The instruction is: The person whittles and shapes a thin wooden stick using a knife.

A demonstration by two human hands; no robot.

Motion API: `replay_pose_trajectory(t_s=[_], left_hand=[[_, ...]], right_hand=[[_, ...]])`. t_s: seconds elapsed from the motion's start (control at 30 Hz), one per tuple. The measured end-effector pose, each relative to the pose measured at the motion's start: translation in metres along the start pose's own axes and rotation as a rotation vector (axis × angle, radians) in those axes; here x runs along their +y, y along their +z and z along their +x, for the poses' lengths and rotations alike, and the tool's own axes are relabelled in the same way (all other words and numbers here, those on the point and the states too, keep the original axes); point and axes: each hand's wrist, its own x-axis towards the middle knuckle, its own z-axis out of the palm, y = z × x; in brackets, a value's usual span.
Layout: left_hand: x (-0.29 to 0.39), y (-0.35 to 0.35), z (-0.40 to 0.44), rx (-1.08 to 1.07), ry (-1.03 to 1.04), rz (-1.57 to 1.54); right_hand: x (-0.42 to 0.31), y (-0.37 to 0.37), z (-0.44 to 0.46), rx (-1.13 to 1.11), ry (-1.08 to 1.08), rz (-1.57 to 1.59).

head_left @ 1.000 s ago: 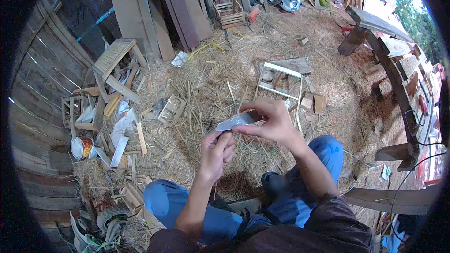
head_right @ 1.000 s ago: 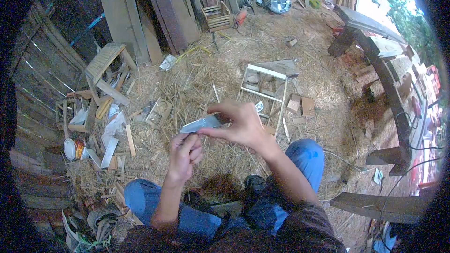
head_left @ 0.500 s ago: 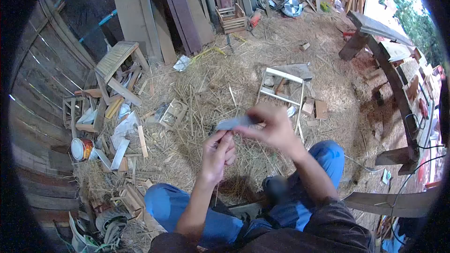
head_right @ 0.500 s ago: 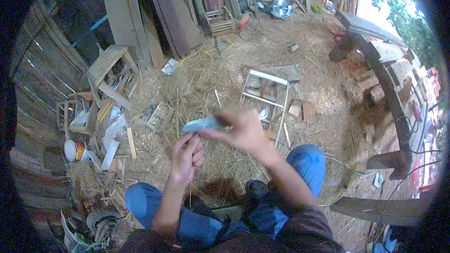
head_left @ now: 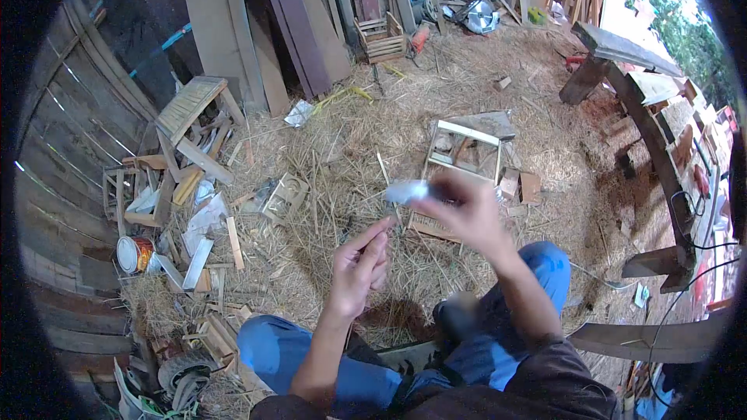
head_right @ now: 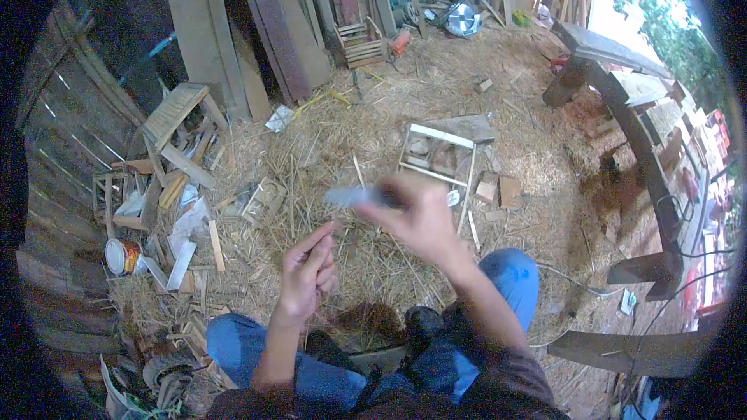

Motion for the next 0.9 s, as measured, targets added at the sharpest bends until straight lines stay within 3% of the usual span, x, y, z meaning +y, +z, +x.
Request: replay_pose_trajectory(t_s=[0.13,0.2,0.27,0.3,0.4,0.63,0.73,0.83,0.87,0.9], left_hand=[[-0.004,0.001,0.003,0.028,0.006,0.035],[-0.001,0.005,-0.003,-0.029,0.006,0.09],[0.002,0.007,-0.005,-0.051,0.026,0.088],[0.003,0.007,-0.006,-0.047,0.035,0.063],[0.003,0.005,-0.002,0.009,0.059,0.003],[-0.009,0.0,0.002,0.024,0.094,0.051],[0.004,0.002,-0.003,0.044,0.072,0.09],[0.003,0.003,-0.002,0.018,0.08,0.135],[-0.001,0.002,0.0,0.039,0.08,0.098],[-0.009,-0.001,0.005,0.058,0.081,0.061]], right_hand=[[-0.014,0.009,-0.005,-0.094,-0.196,-0.034],[-0.003,0.0,0.006,0.086,-0.052,0.032],[0.002,-0.017,0.013,0.11,0.273,0.007],[0.003,-0.02,0.012,0.124,0.131,-0.168],[-0.01,0.006,-0.005,0.045,0.033,0.118],[-0.015,0.009,-0.003,-0.098,-0.179,-0.006],[0.005,0.004,0.009,0.124,-0.136,-0.102],[0.005,-0.01,0.015,0.14,0.207,-0.115],[-0.001,0.0,0.007,0.151,0.013,-0.178],[-0.006,0.01,-0.004,0.051,-0.042,-0.066]])
